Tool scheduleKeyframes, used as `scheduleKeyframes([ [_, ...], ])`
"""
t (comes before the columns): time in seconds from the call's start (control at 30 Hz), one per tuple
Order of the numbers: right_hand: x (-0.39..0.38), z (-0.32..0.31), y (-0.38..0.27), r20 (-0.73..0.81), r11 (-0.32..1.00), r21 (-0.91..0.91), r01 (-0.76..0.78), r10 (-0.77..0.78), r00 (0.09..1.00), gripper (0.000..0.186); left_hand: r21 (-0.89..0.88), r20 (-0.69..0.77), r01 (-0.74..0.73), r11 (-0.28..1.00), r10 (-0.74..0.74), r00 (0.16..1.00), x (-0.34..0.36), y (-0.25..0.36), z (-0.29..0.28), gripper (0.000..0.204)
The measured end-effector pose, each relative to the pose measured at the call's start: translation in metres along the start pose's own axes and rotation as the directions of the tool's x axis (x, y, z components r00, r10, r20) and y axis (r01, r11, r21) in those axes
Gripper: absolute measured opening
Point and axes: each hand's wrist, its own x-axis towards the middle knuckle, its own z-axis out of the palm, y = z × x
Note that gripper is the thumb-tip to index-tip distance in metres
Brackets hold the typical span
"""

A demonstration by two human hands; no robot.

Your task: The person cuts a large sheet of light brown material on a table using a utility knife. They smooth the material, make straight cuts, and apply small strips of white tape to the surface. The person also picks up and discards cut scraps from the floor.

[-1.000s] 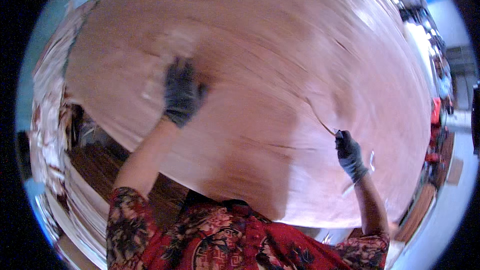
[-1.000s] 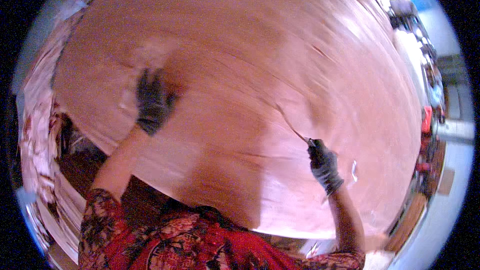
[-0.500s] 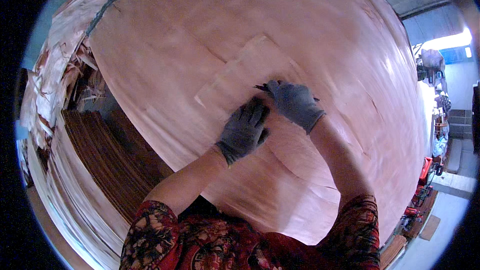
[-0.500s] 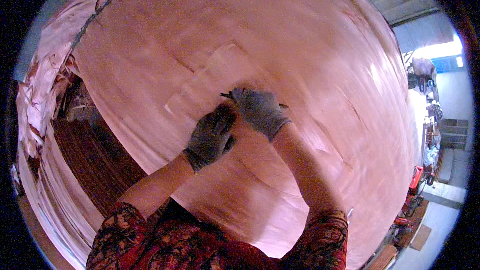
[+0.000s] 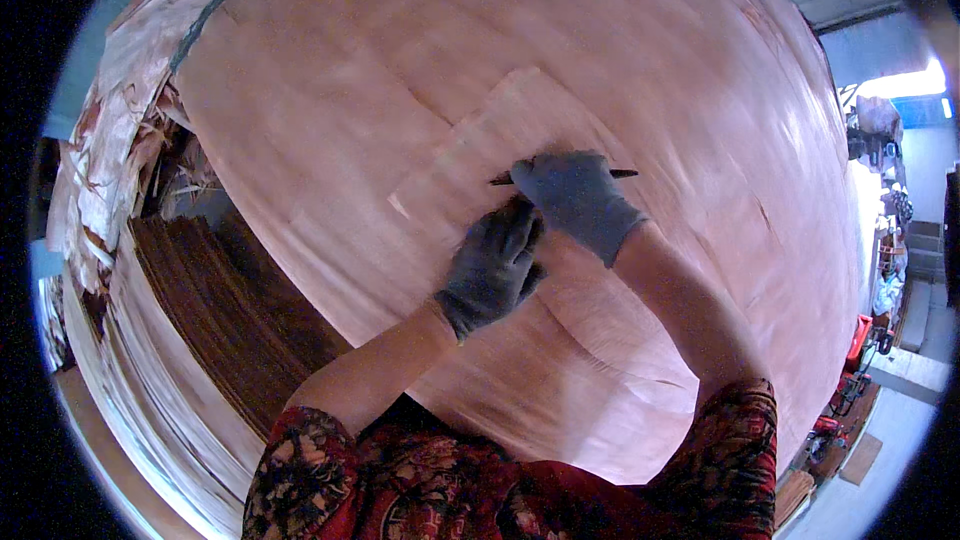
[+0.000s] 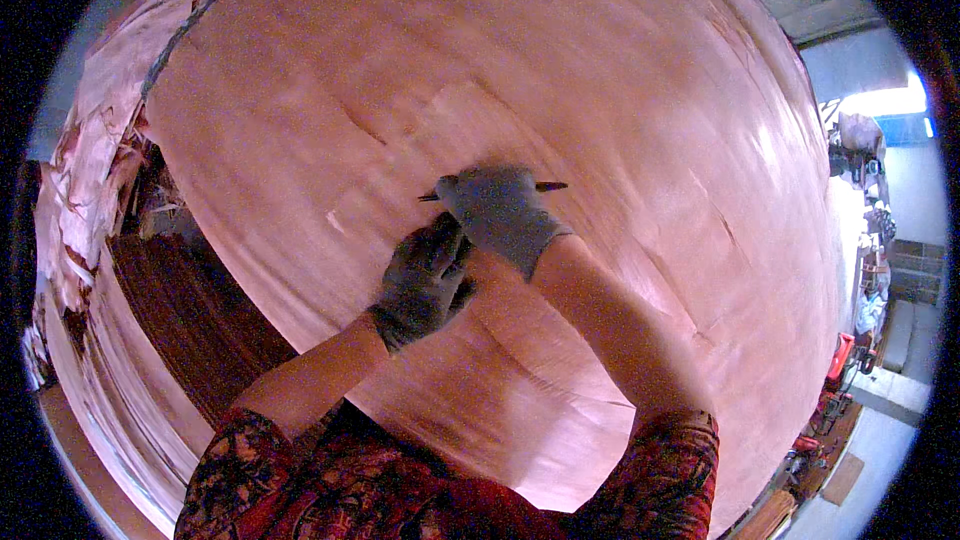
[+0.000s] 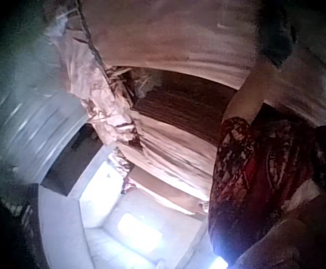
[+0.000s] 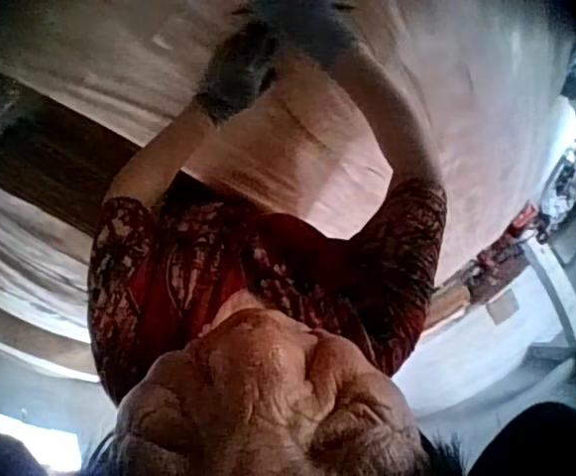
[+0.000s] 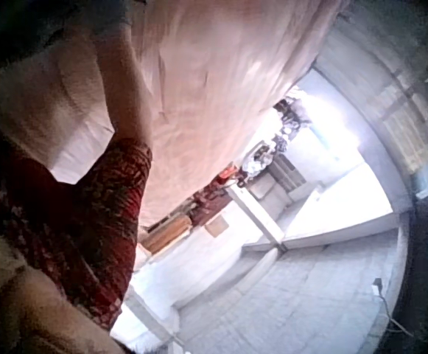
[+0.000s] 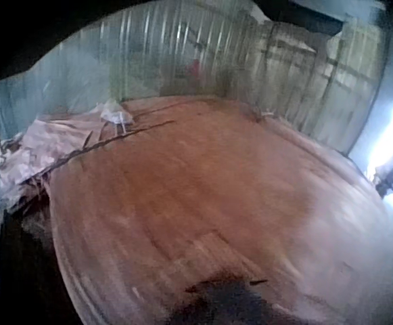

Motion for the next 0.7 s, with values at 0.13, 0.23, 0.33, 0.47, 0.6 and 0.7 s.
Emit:
scheduleKeyframes([
  [0.13,0.000,-0.003,-0.009,-0.010,0.997,-0.031,-0.064,0.064,0.998,0.009,0.087,-0.004,-0.040,0.995,0.040,0.999,0.002,0.000,-0.004,0.056],
  [0.23,-0.004,-0.006,-0.012,0.022,0.995,-0.025,-0.099,0.099,0.995,0.010,0.077,-0.001,-0.037,0.996,0.037,0.999,0.005,0.000,-0.005,0.054],
  [0.33,-0.026,0.001,0.000,-0.083,0.992,-0.006,-0.125,0.124,0.989,0.011,0.112,0.004,-0.043,0.993,0.043,0.999,0.004,0.003,-0.005,0.051],
  [0.47,-0.069,0.003,0.016,-0.039,0.956,-0.037,-0.291,0.290,0.956,0.010,0.163,0.029,-0.066,0.984,0.062,0.998,0.002,0.003,-0.006,0.051],
  [0.6,-0.124,0.010,0.017,0.020,0.884,-0.049,-0.464,0.466,0.885,0.012,0.199,-0.016,-0.095,0.975,0.101,0.995,0.001,0.001,-0.003,0.048],
  [0.7,-0.170,0.022,0.014,0.047,0.797,0.081,-0.598,0.597,0.801,0.014,0.250,-0.007,-0.114,0.962,0.119,0.993,0.003,0.000,-0.002,0.047],
])
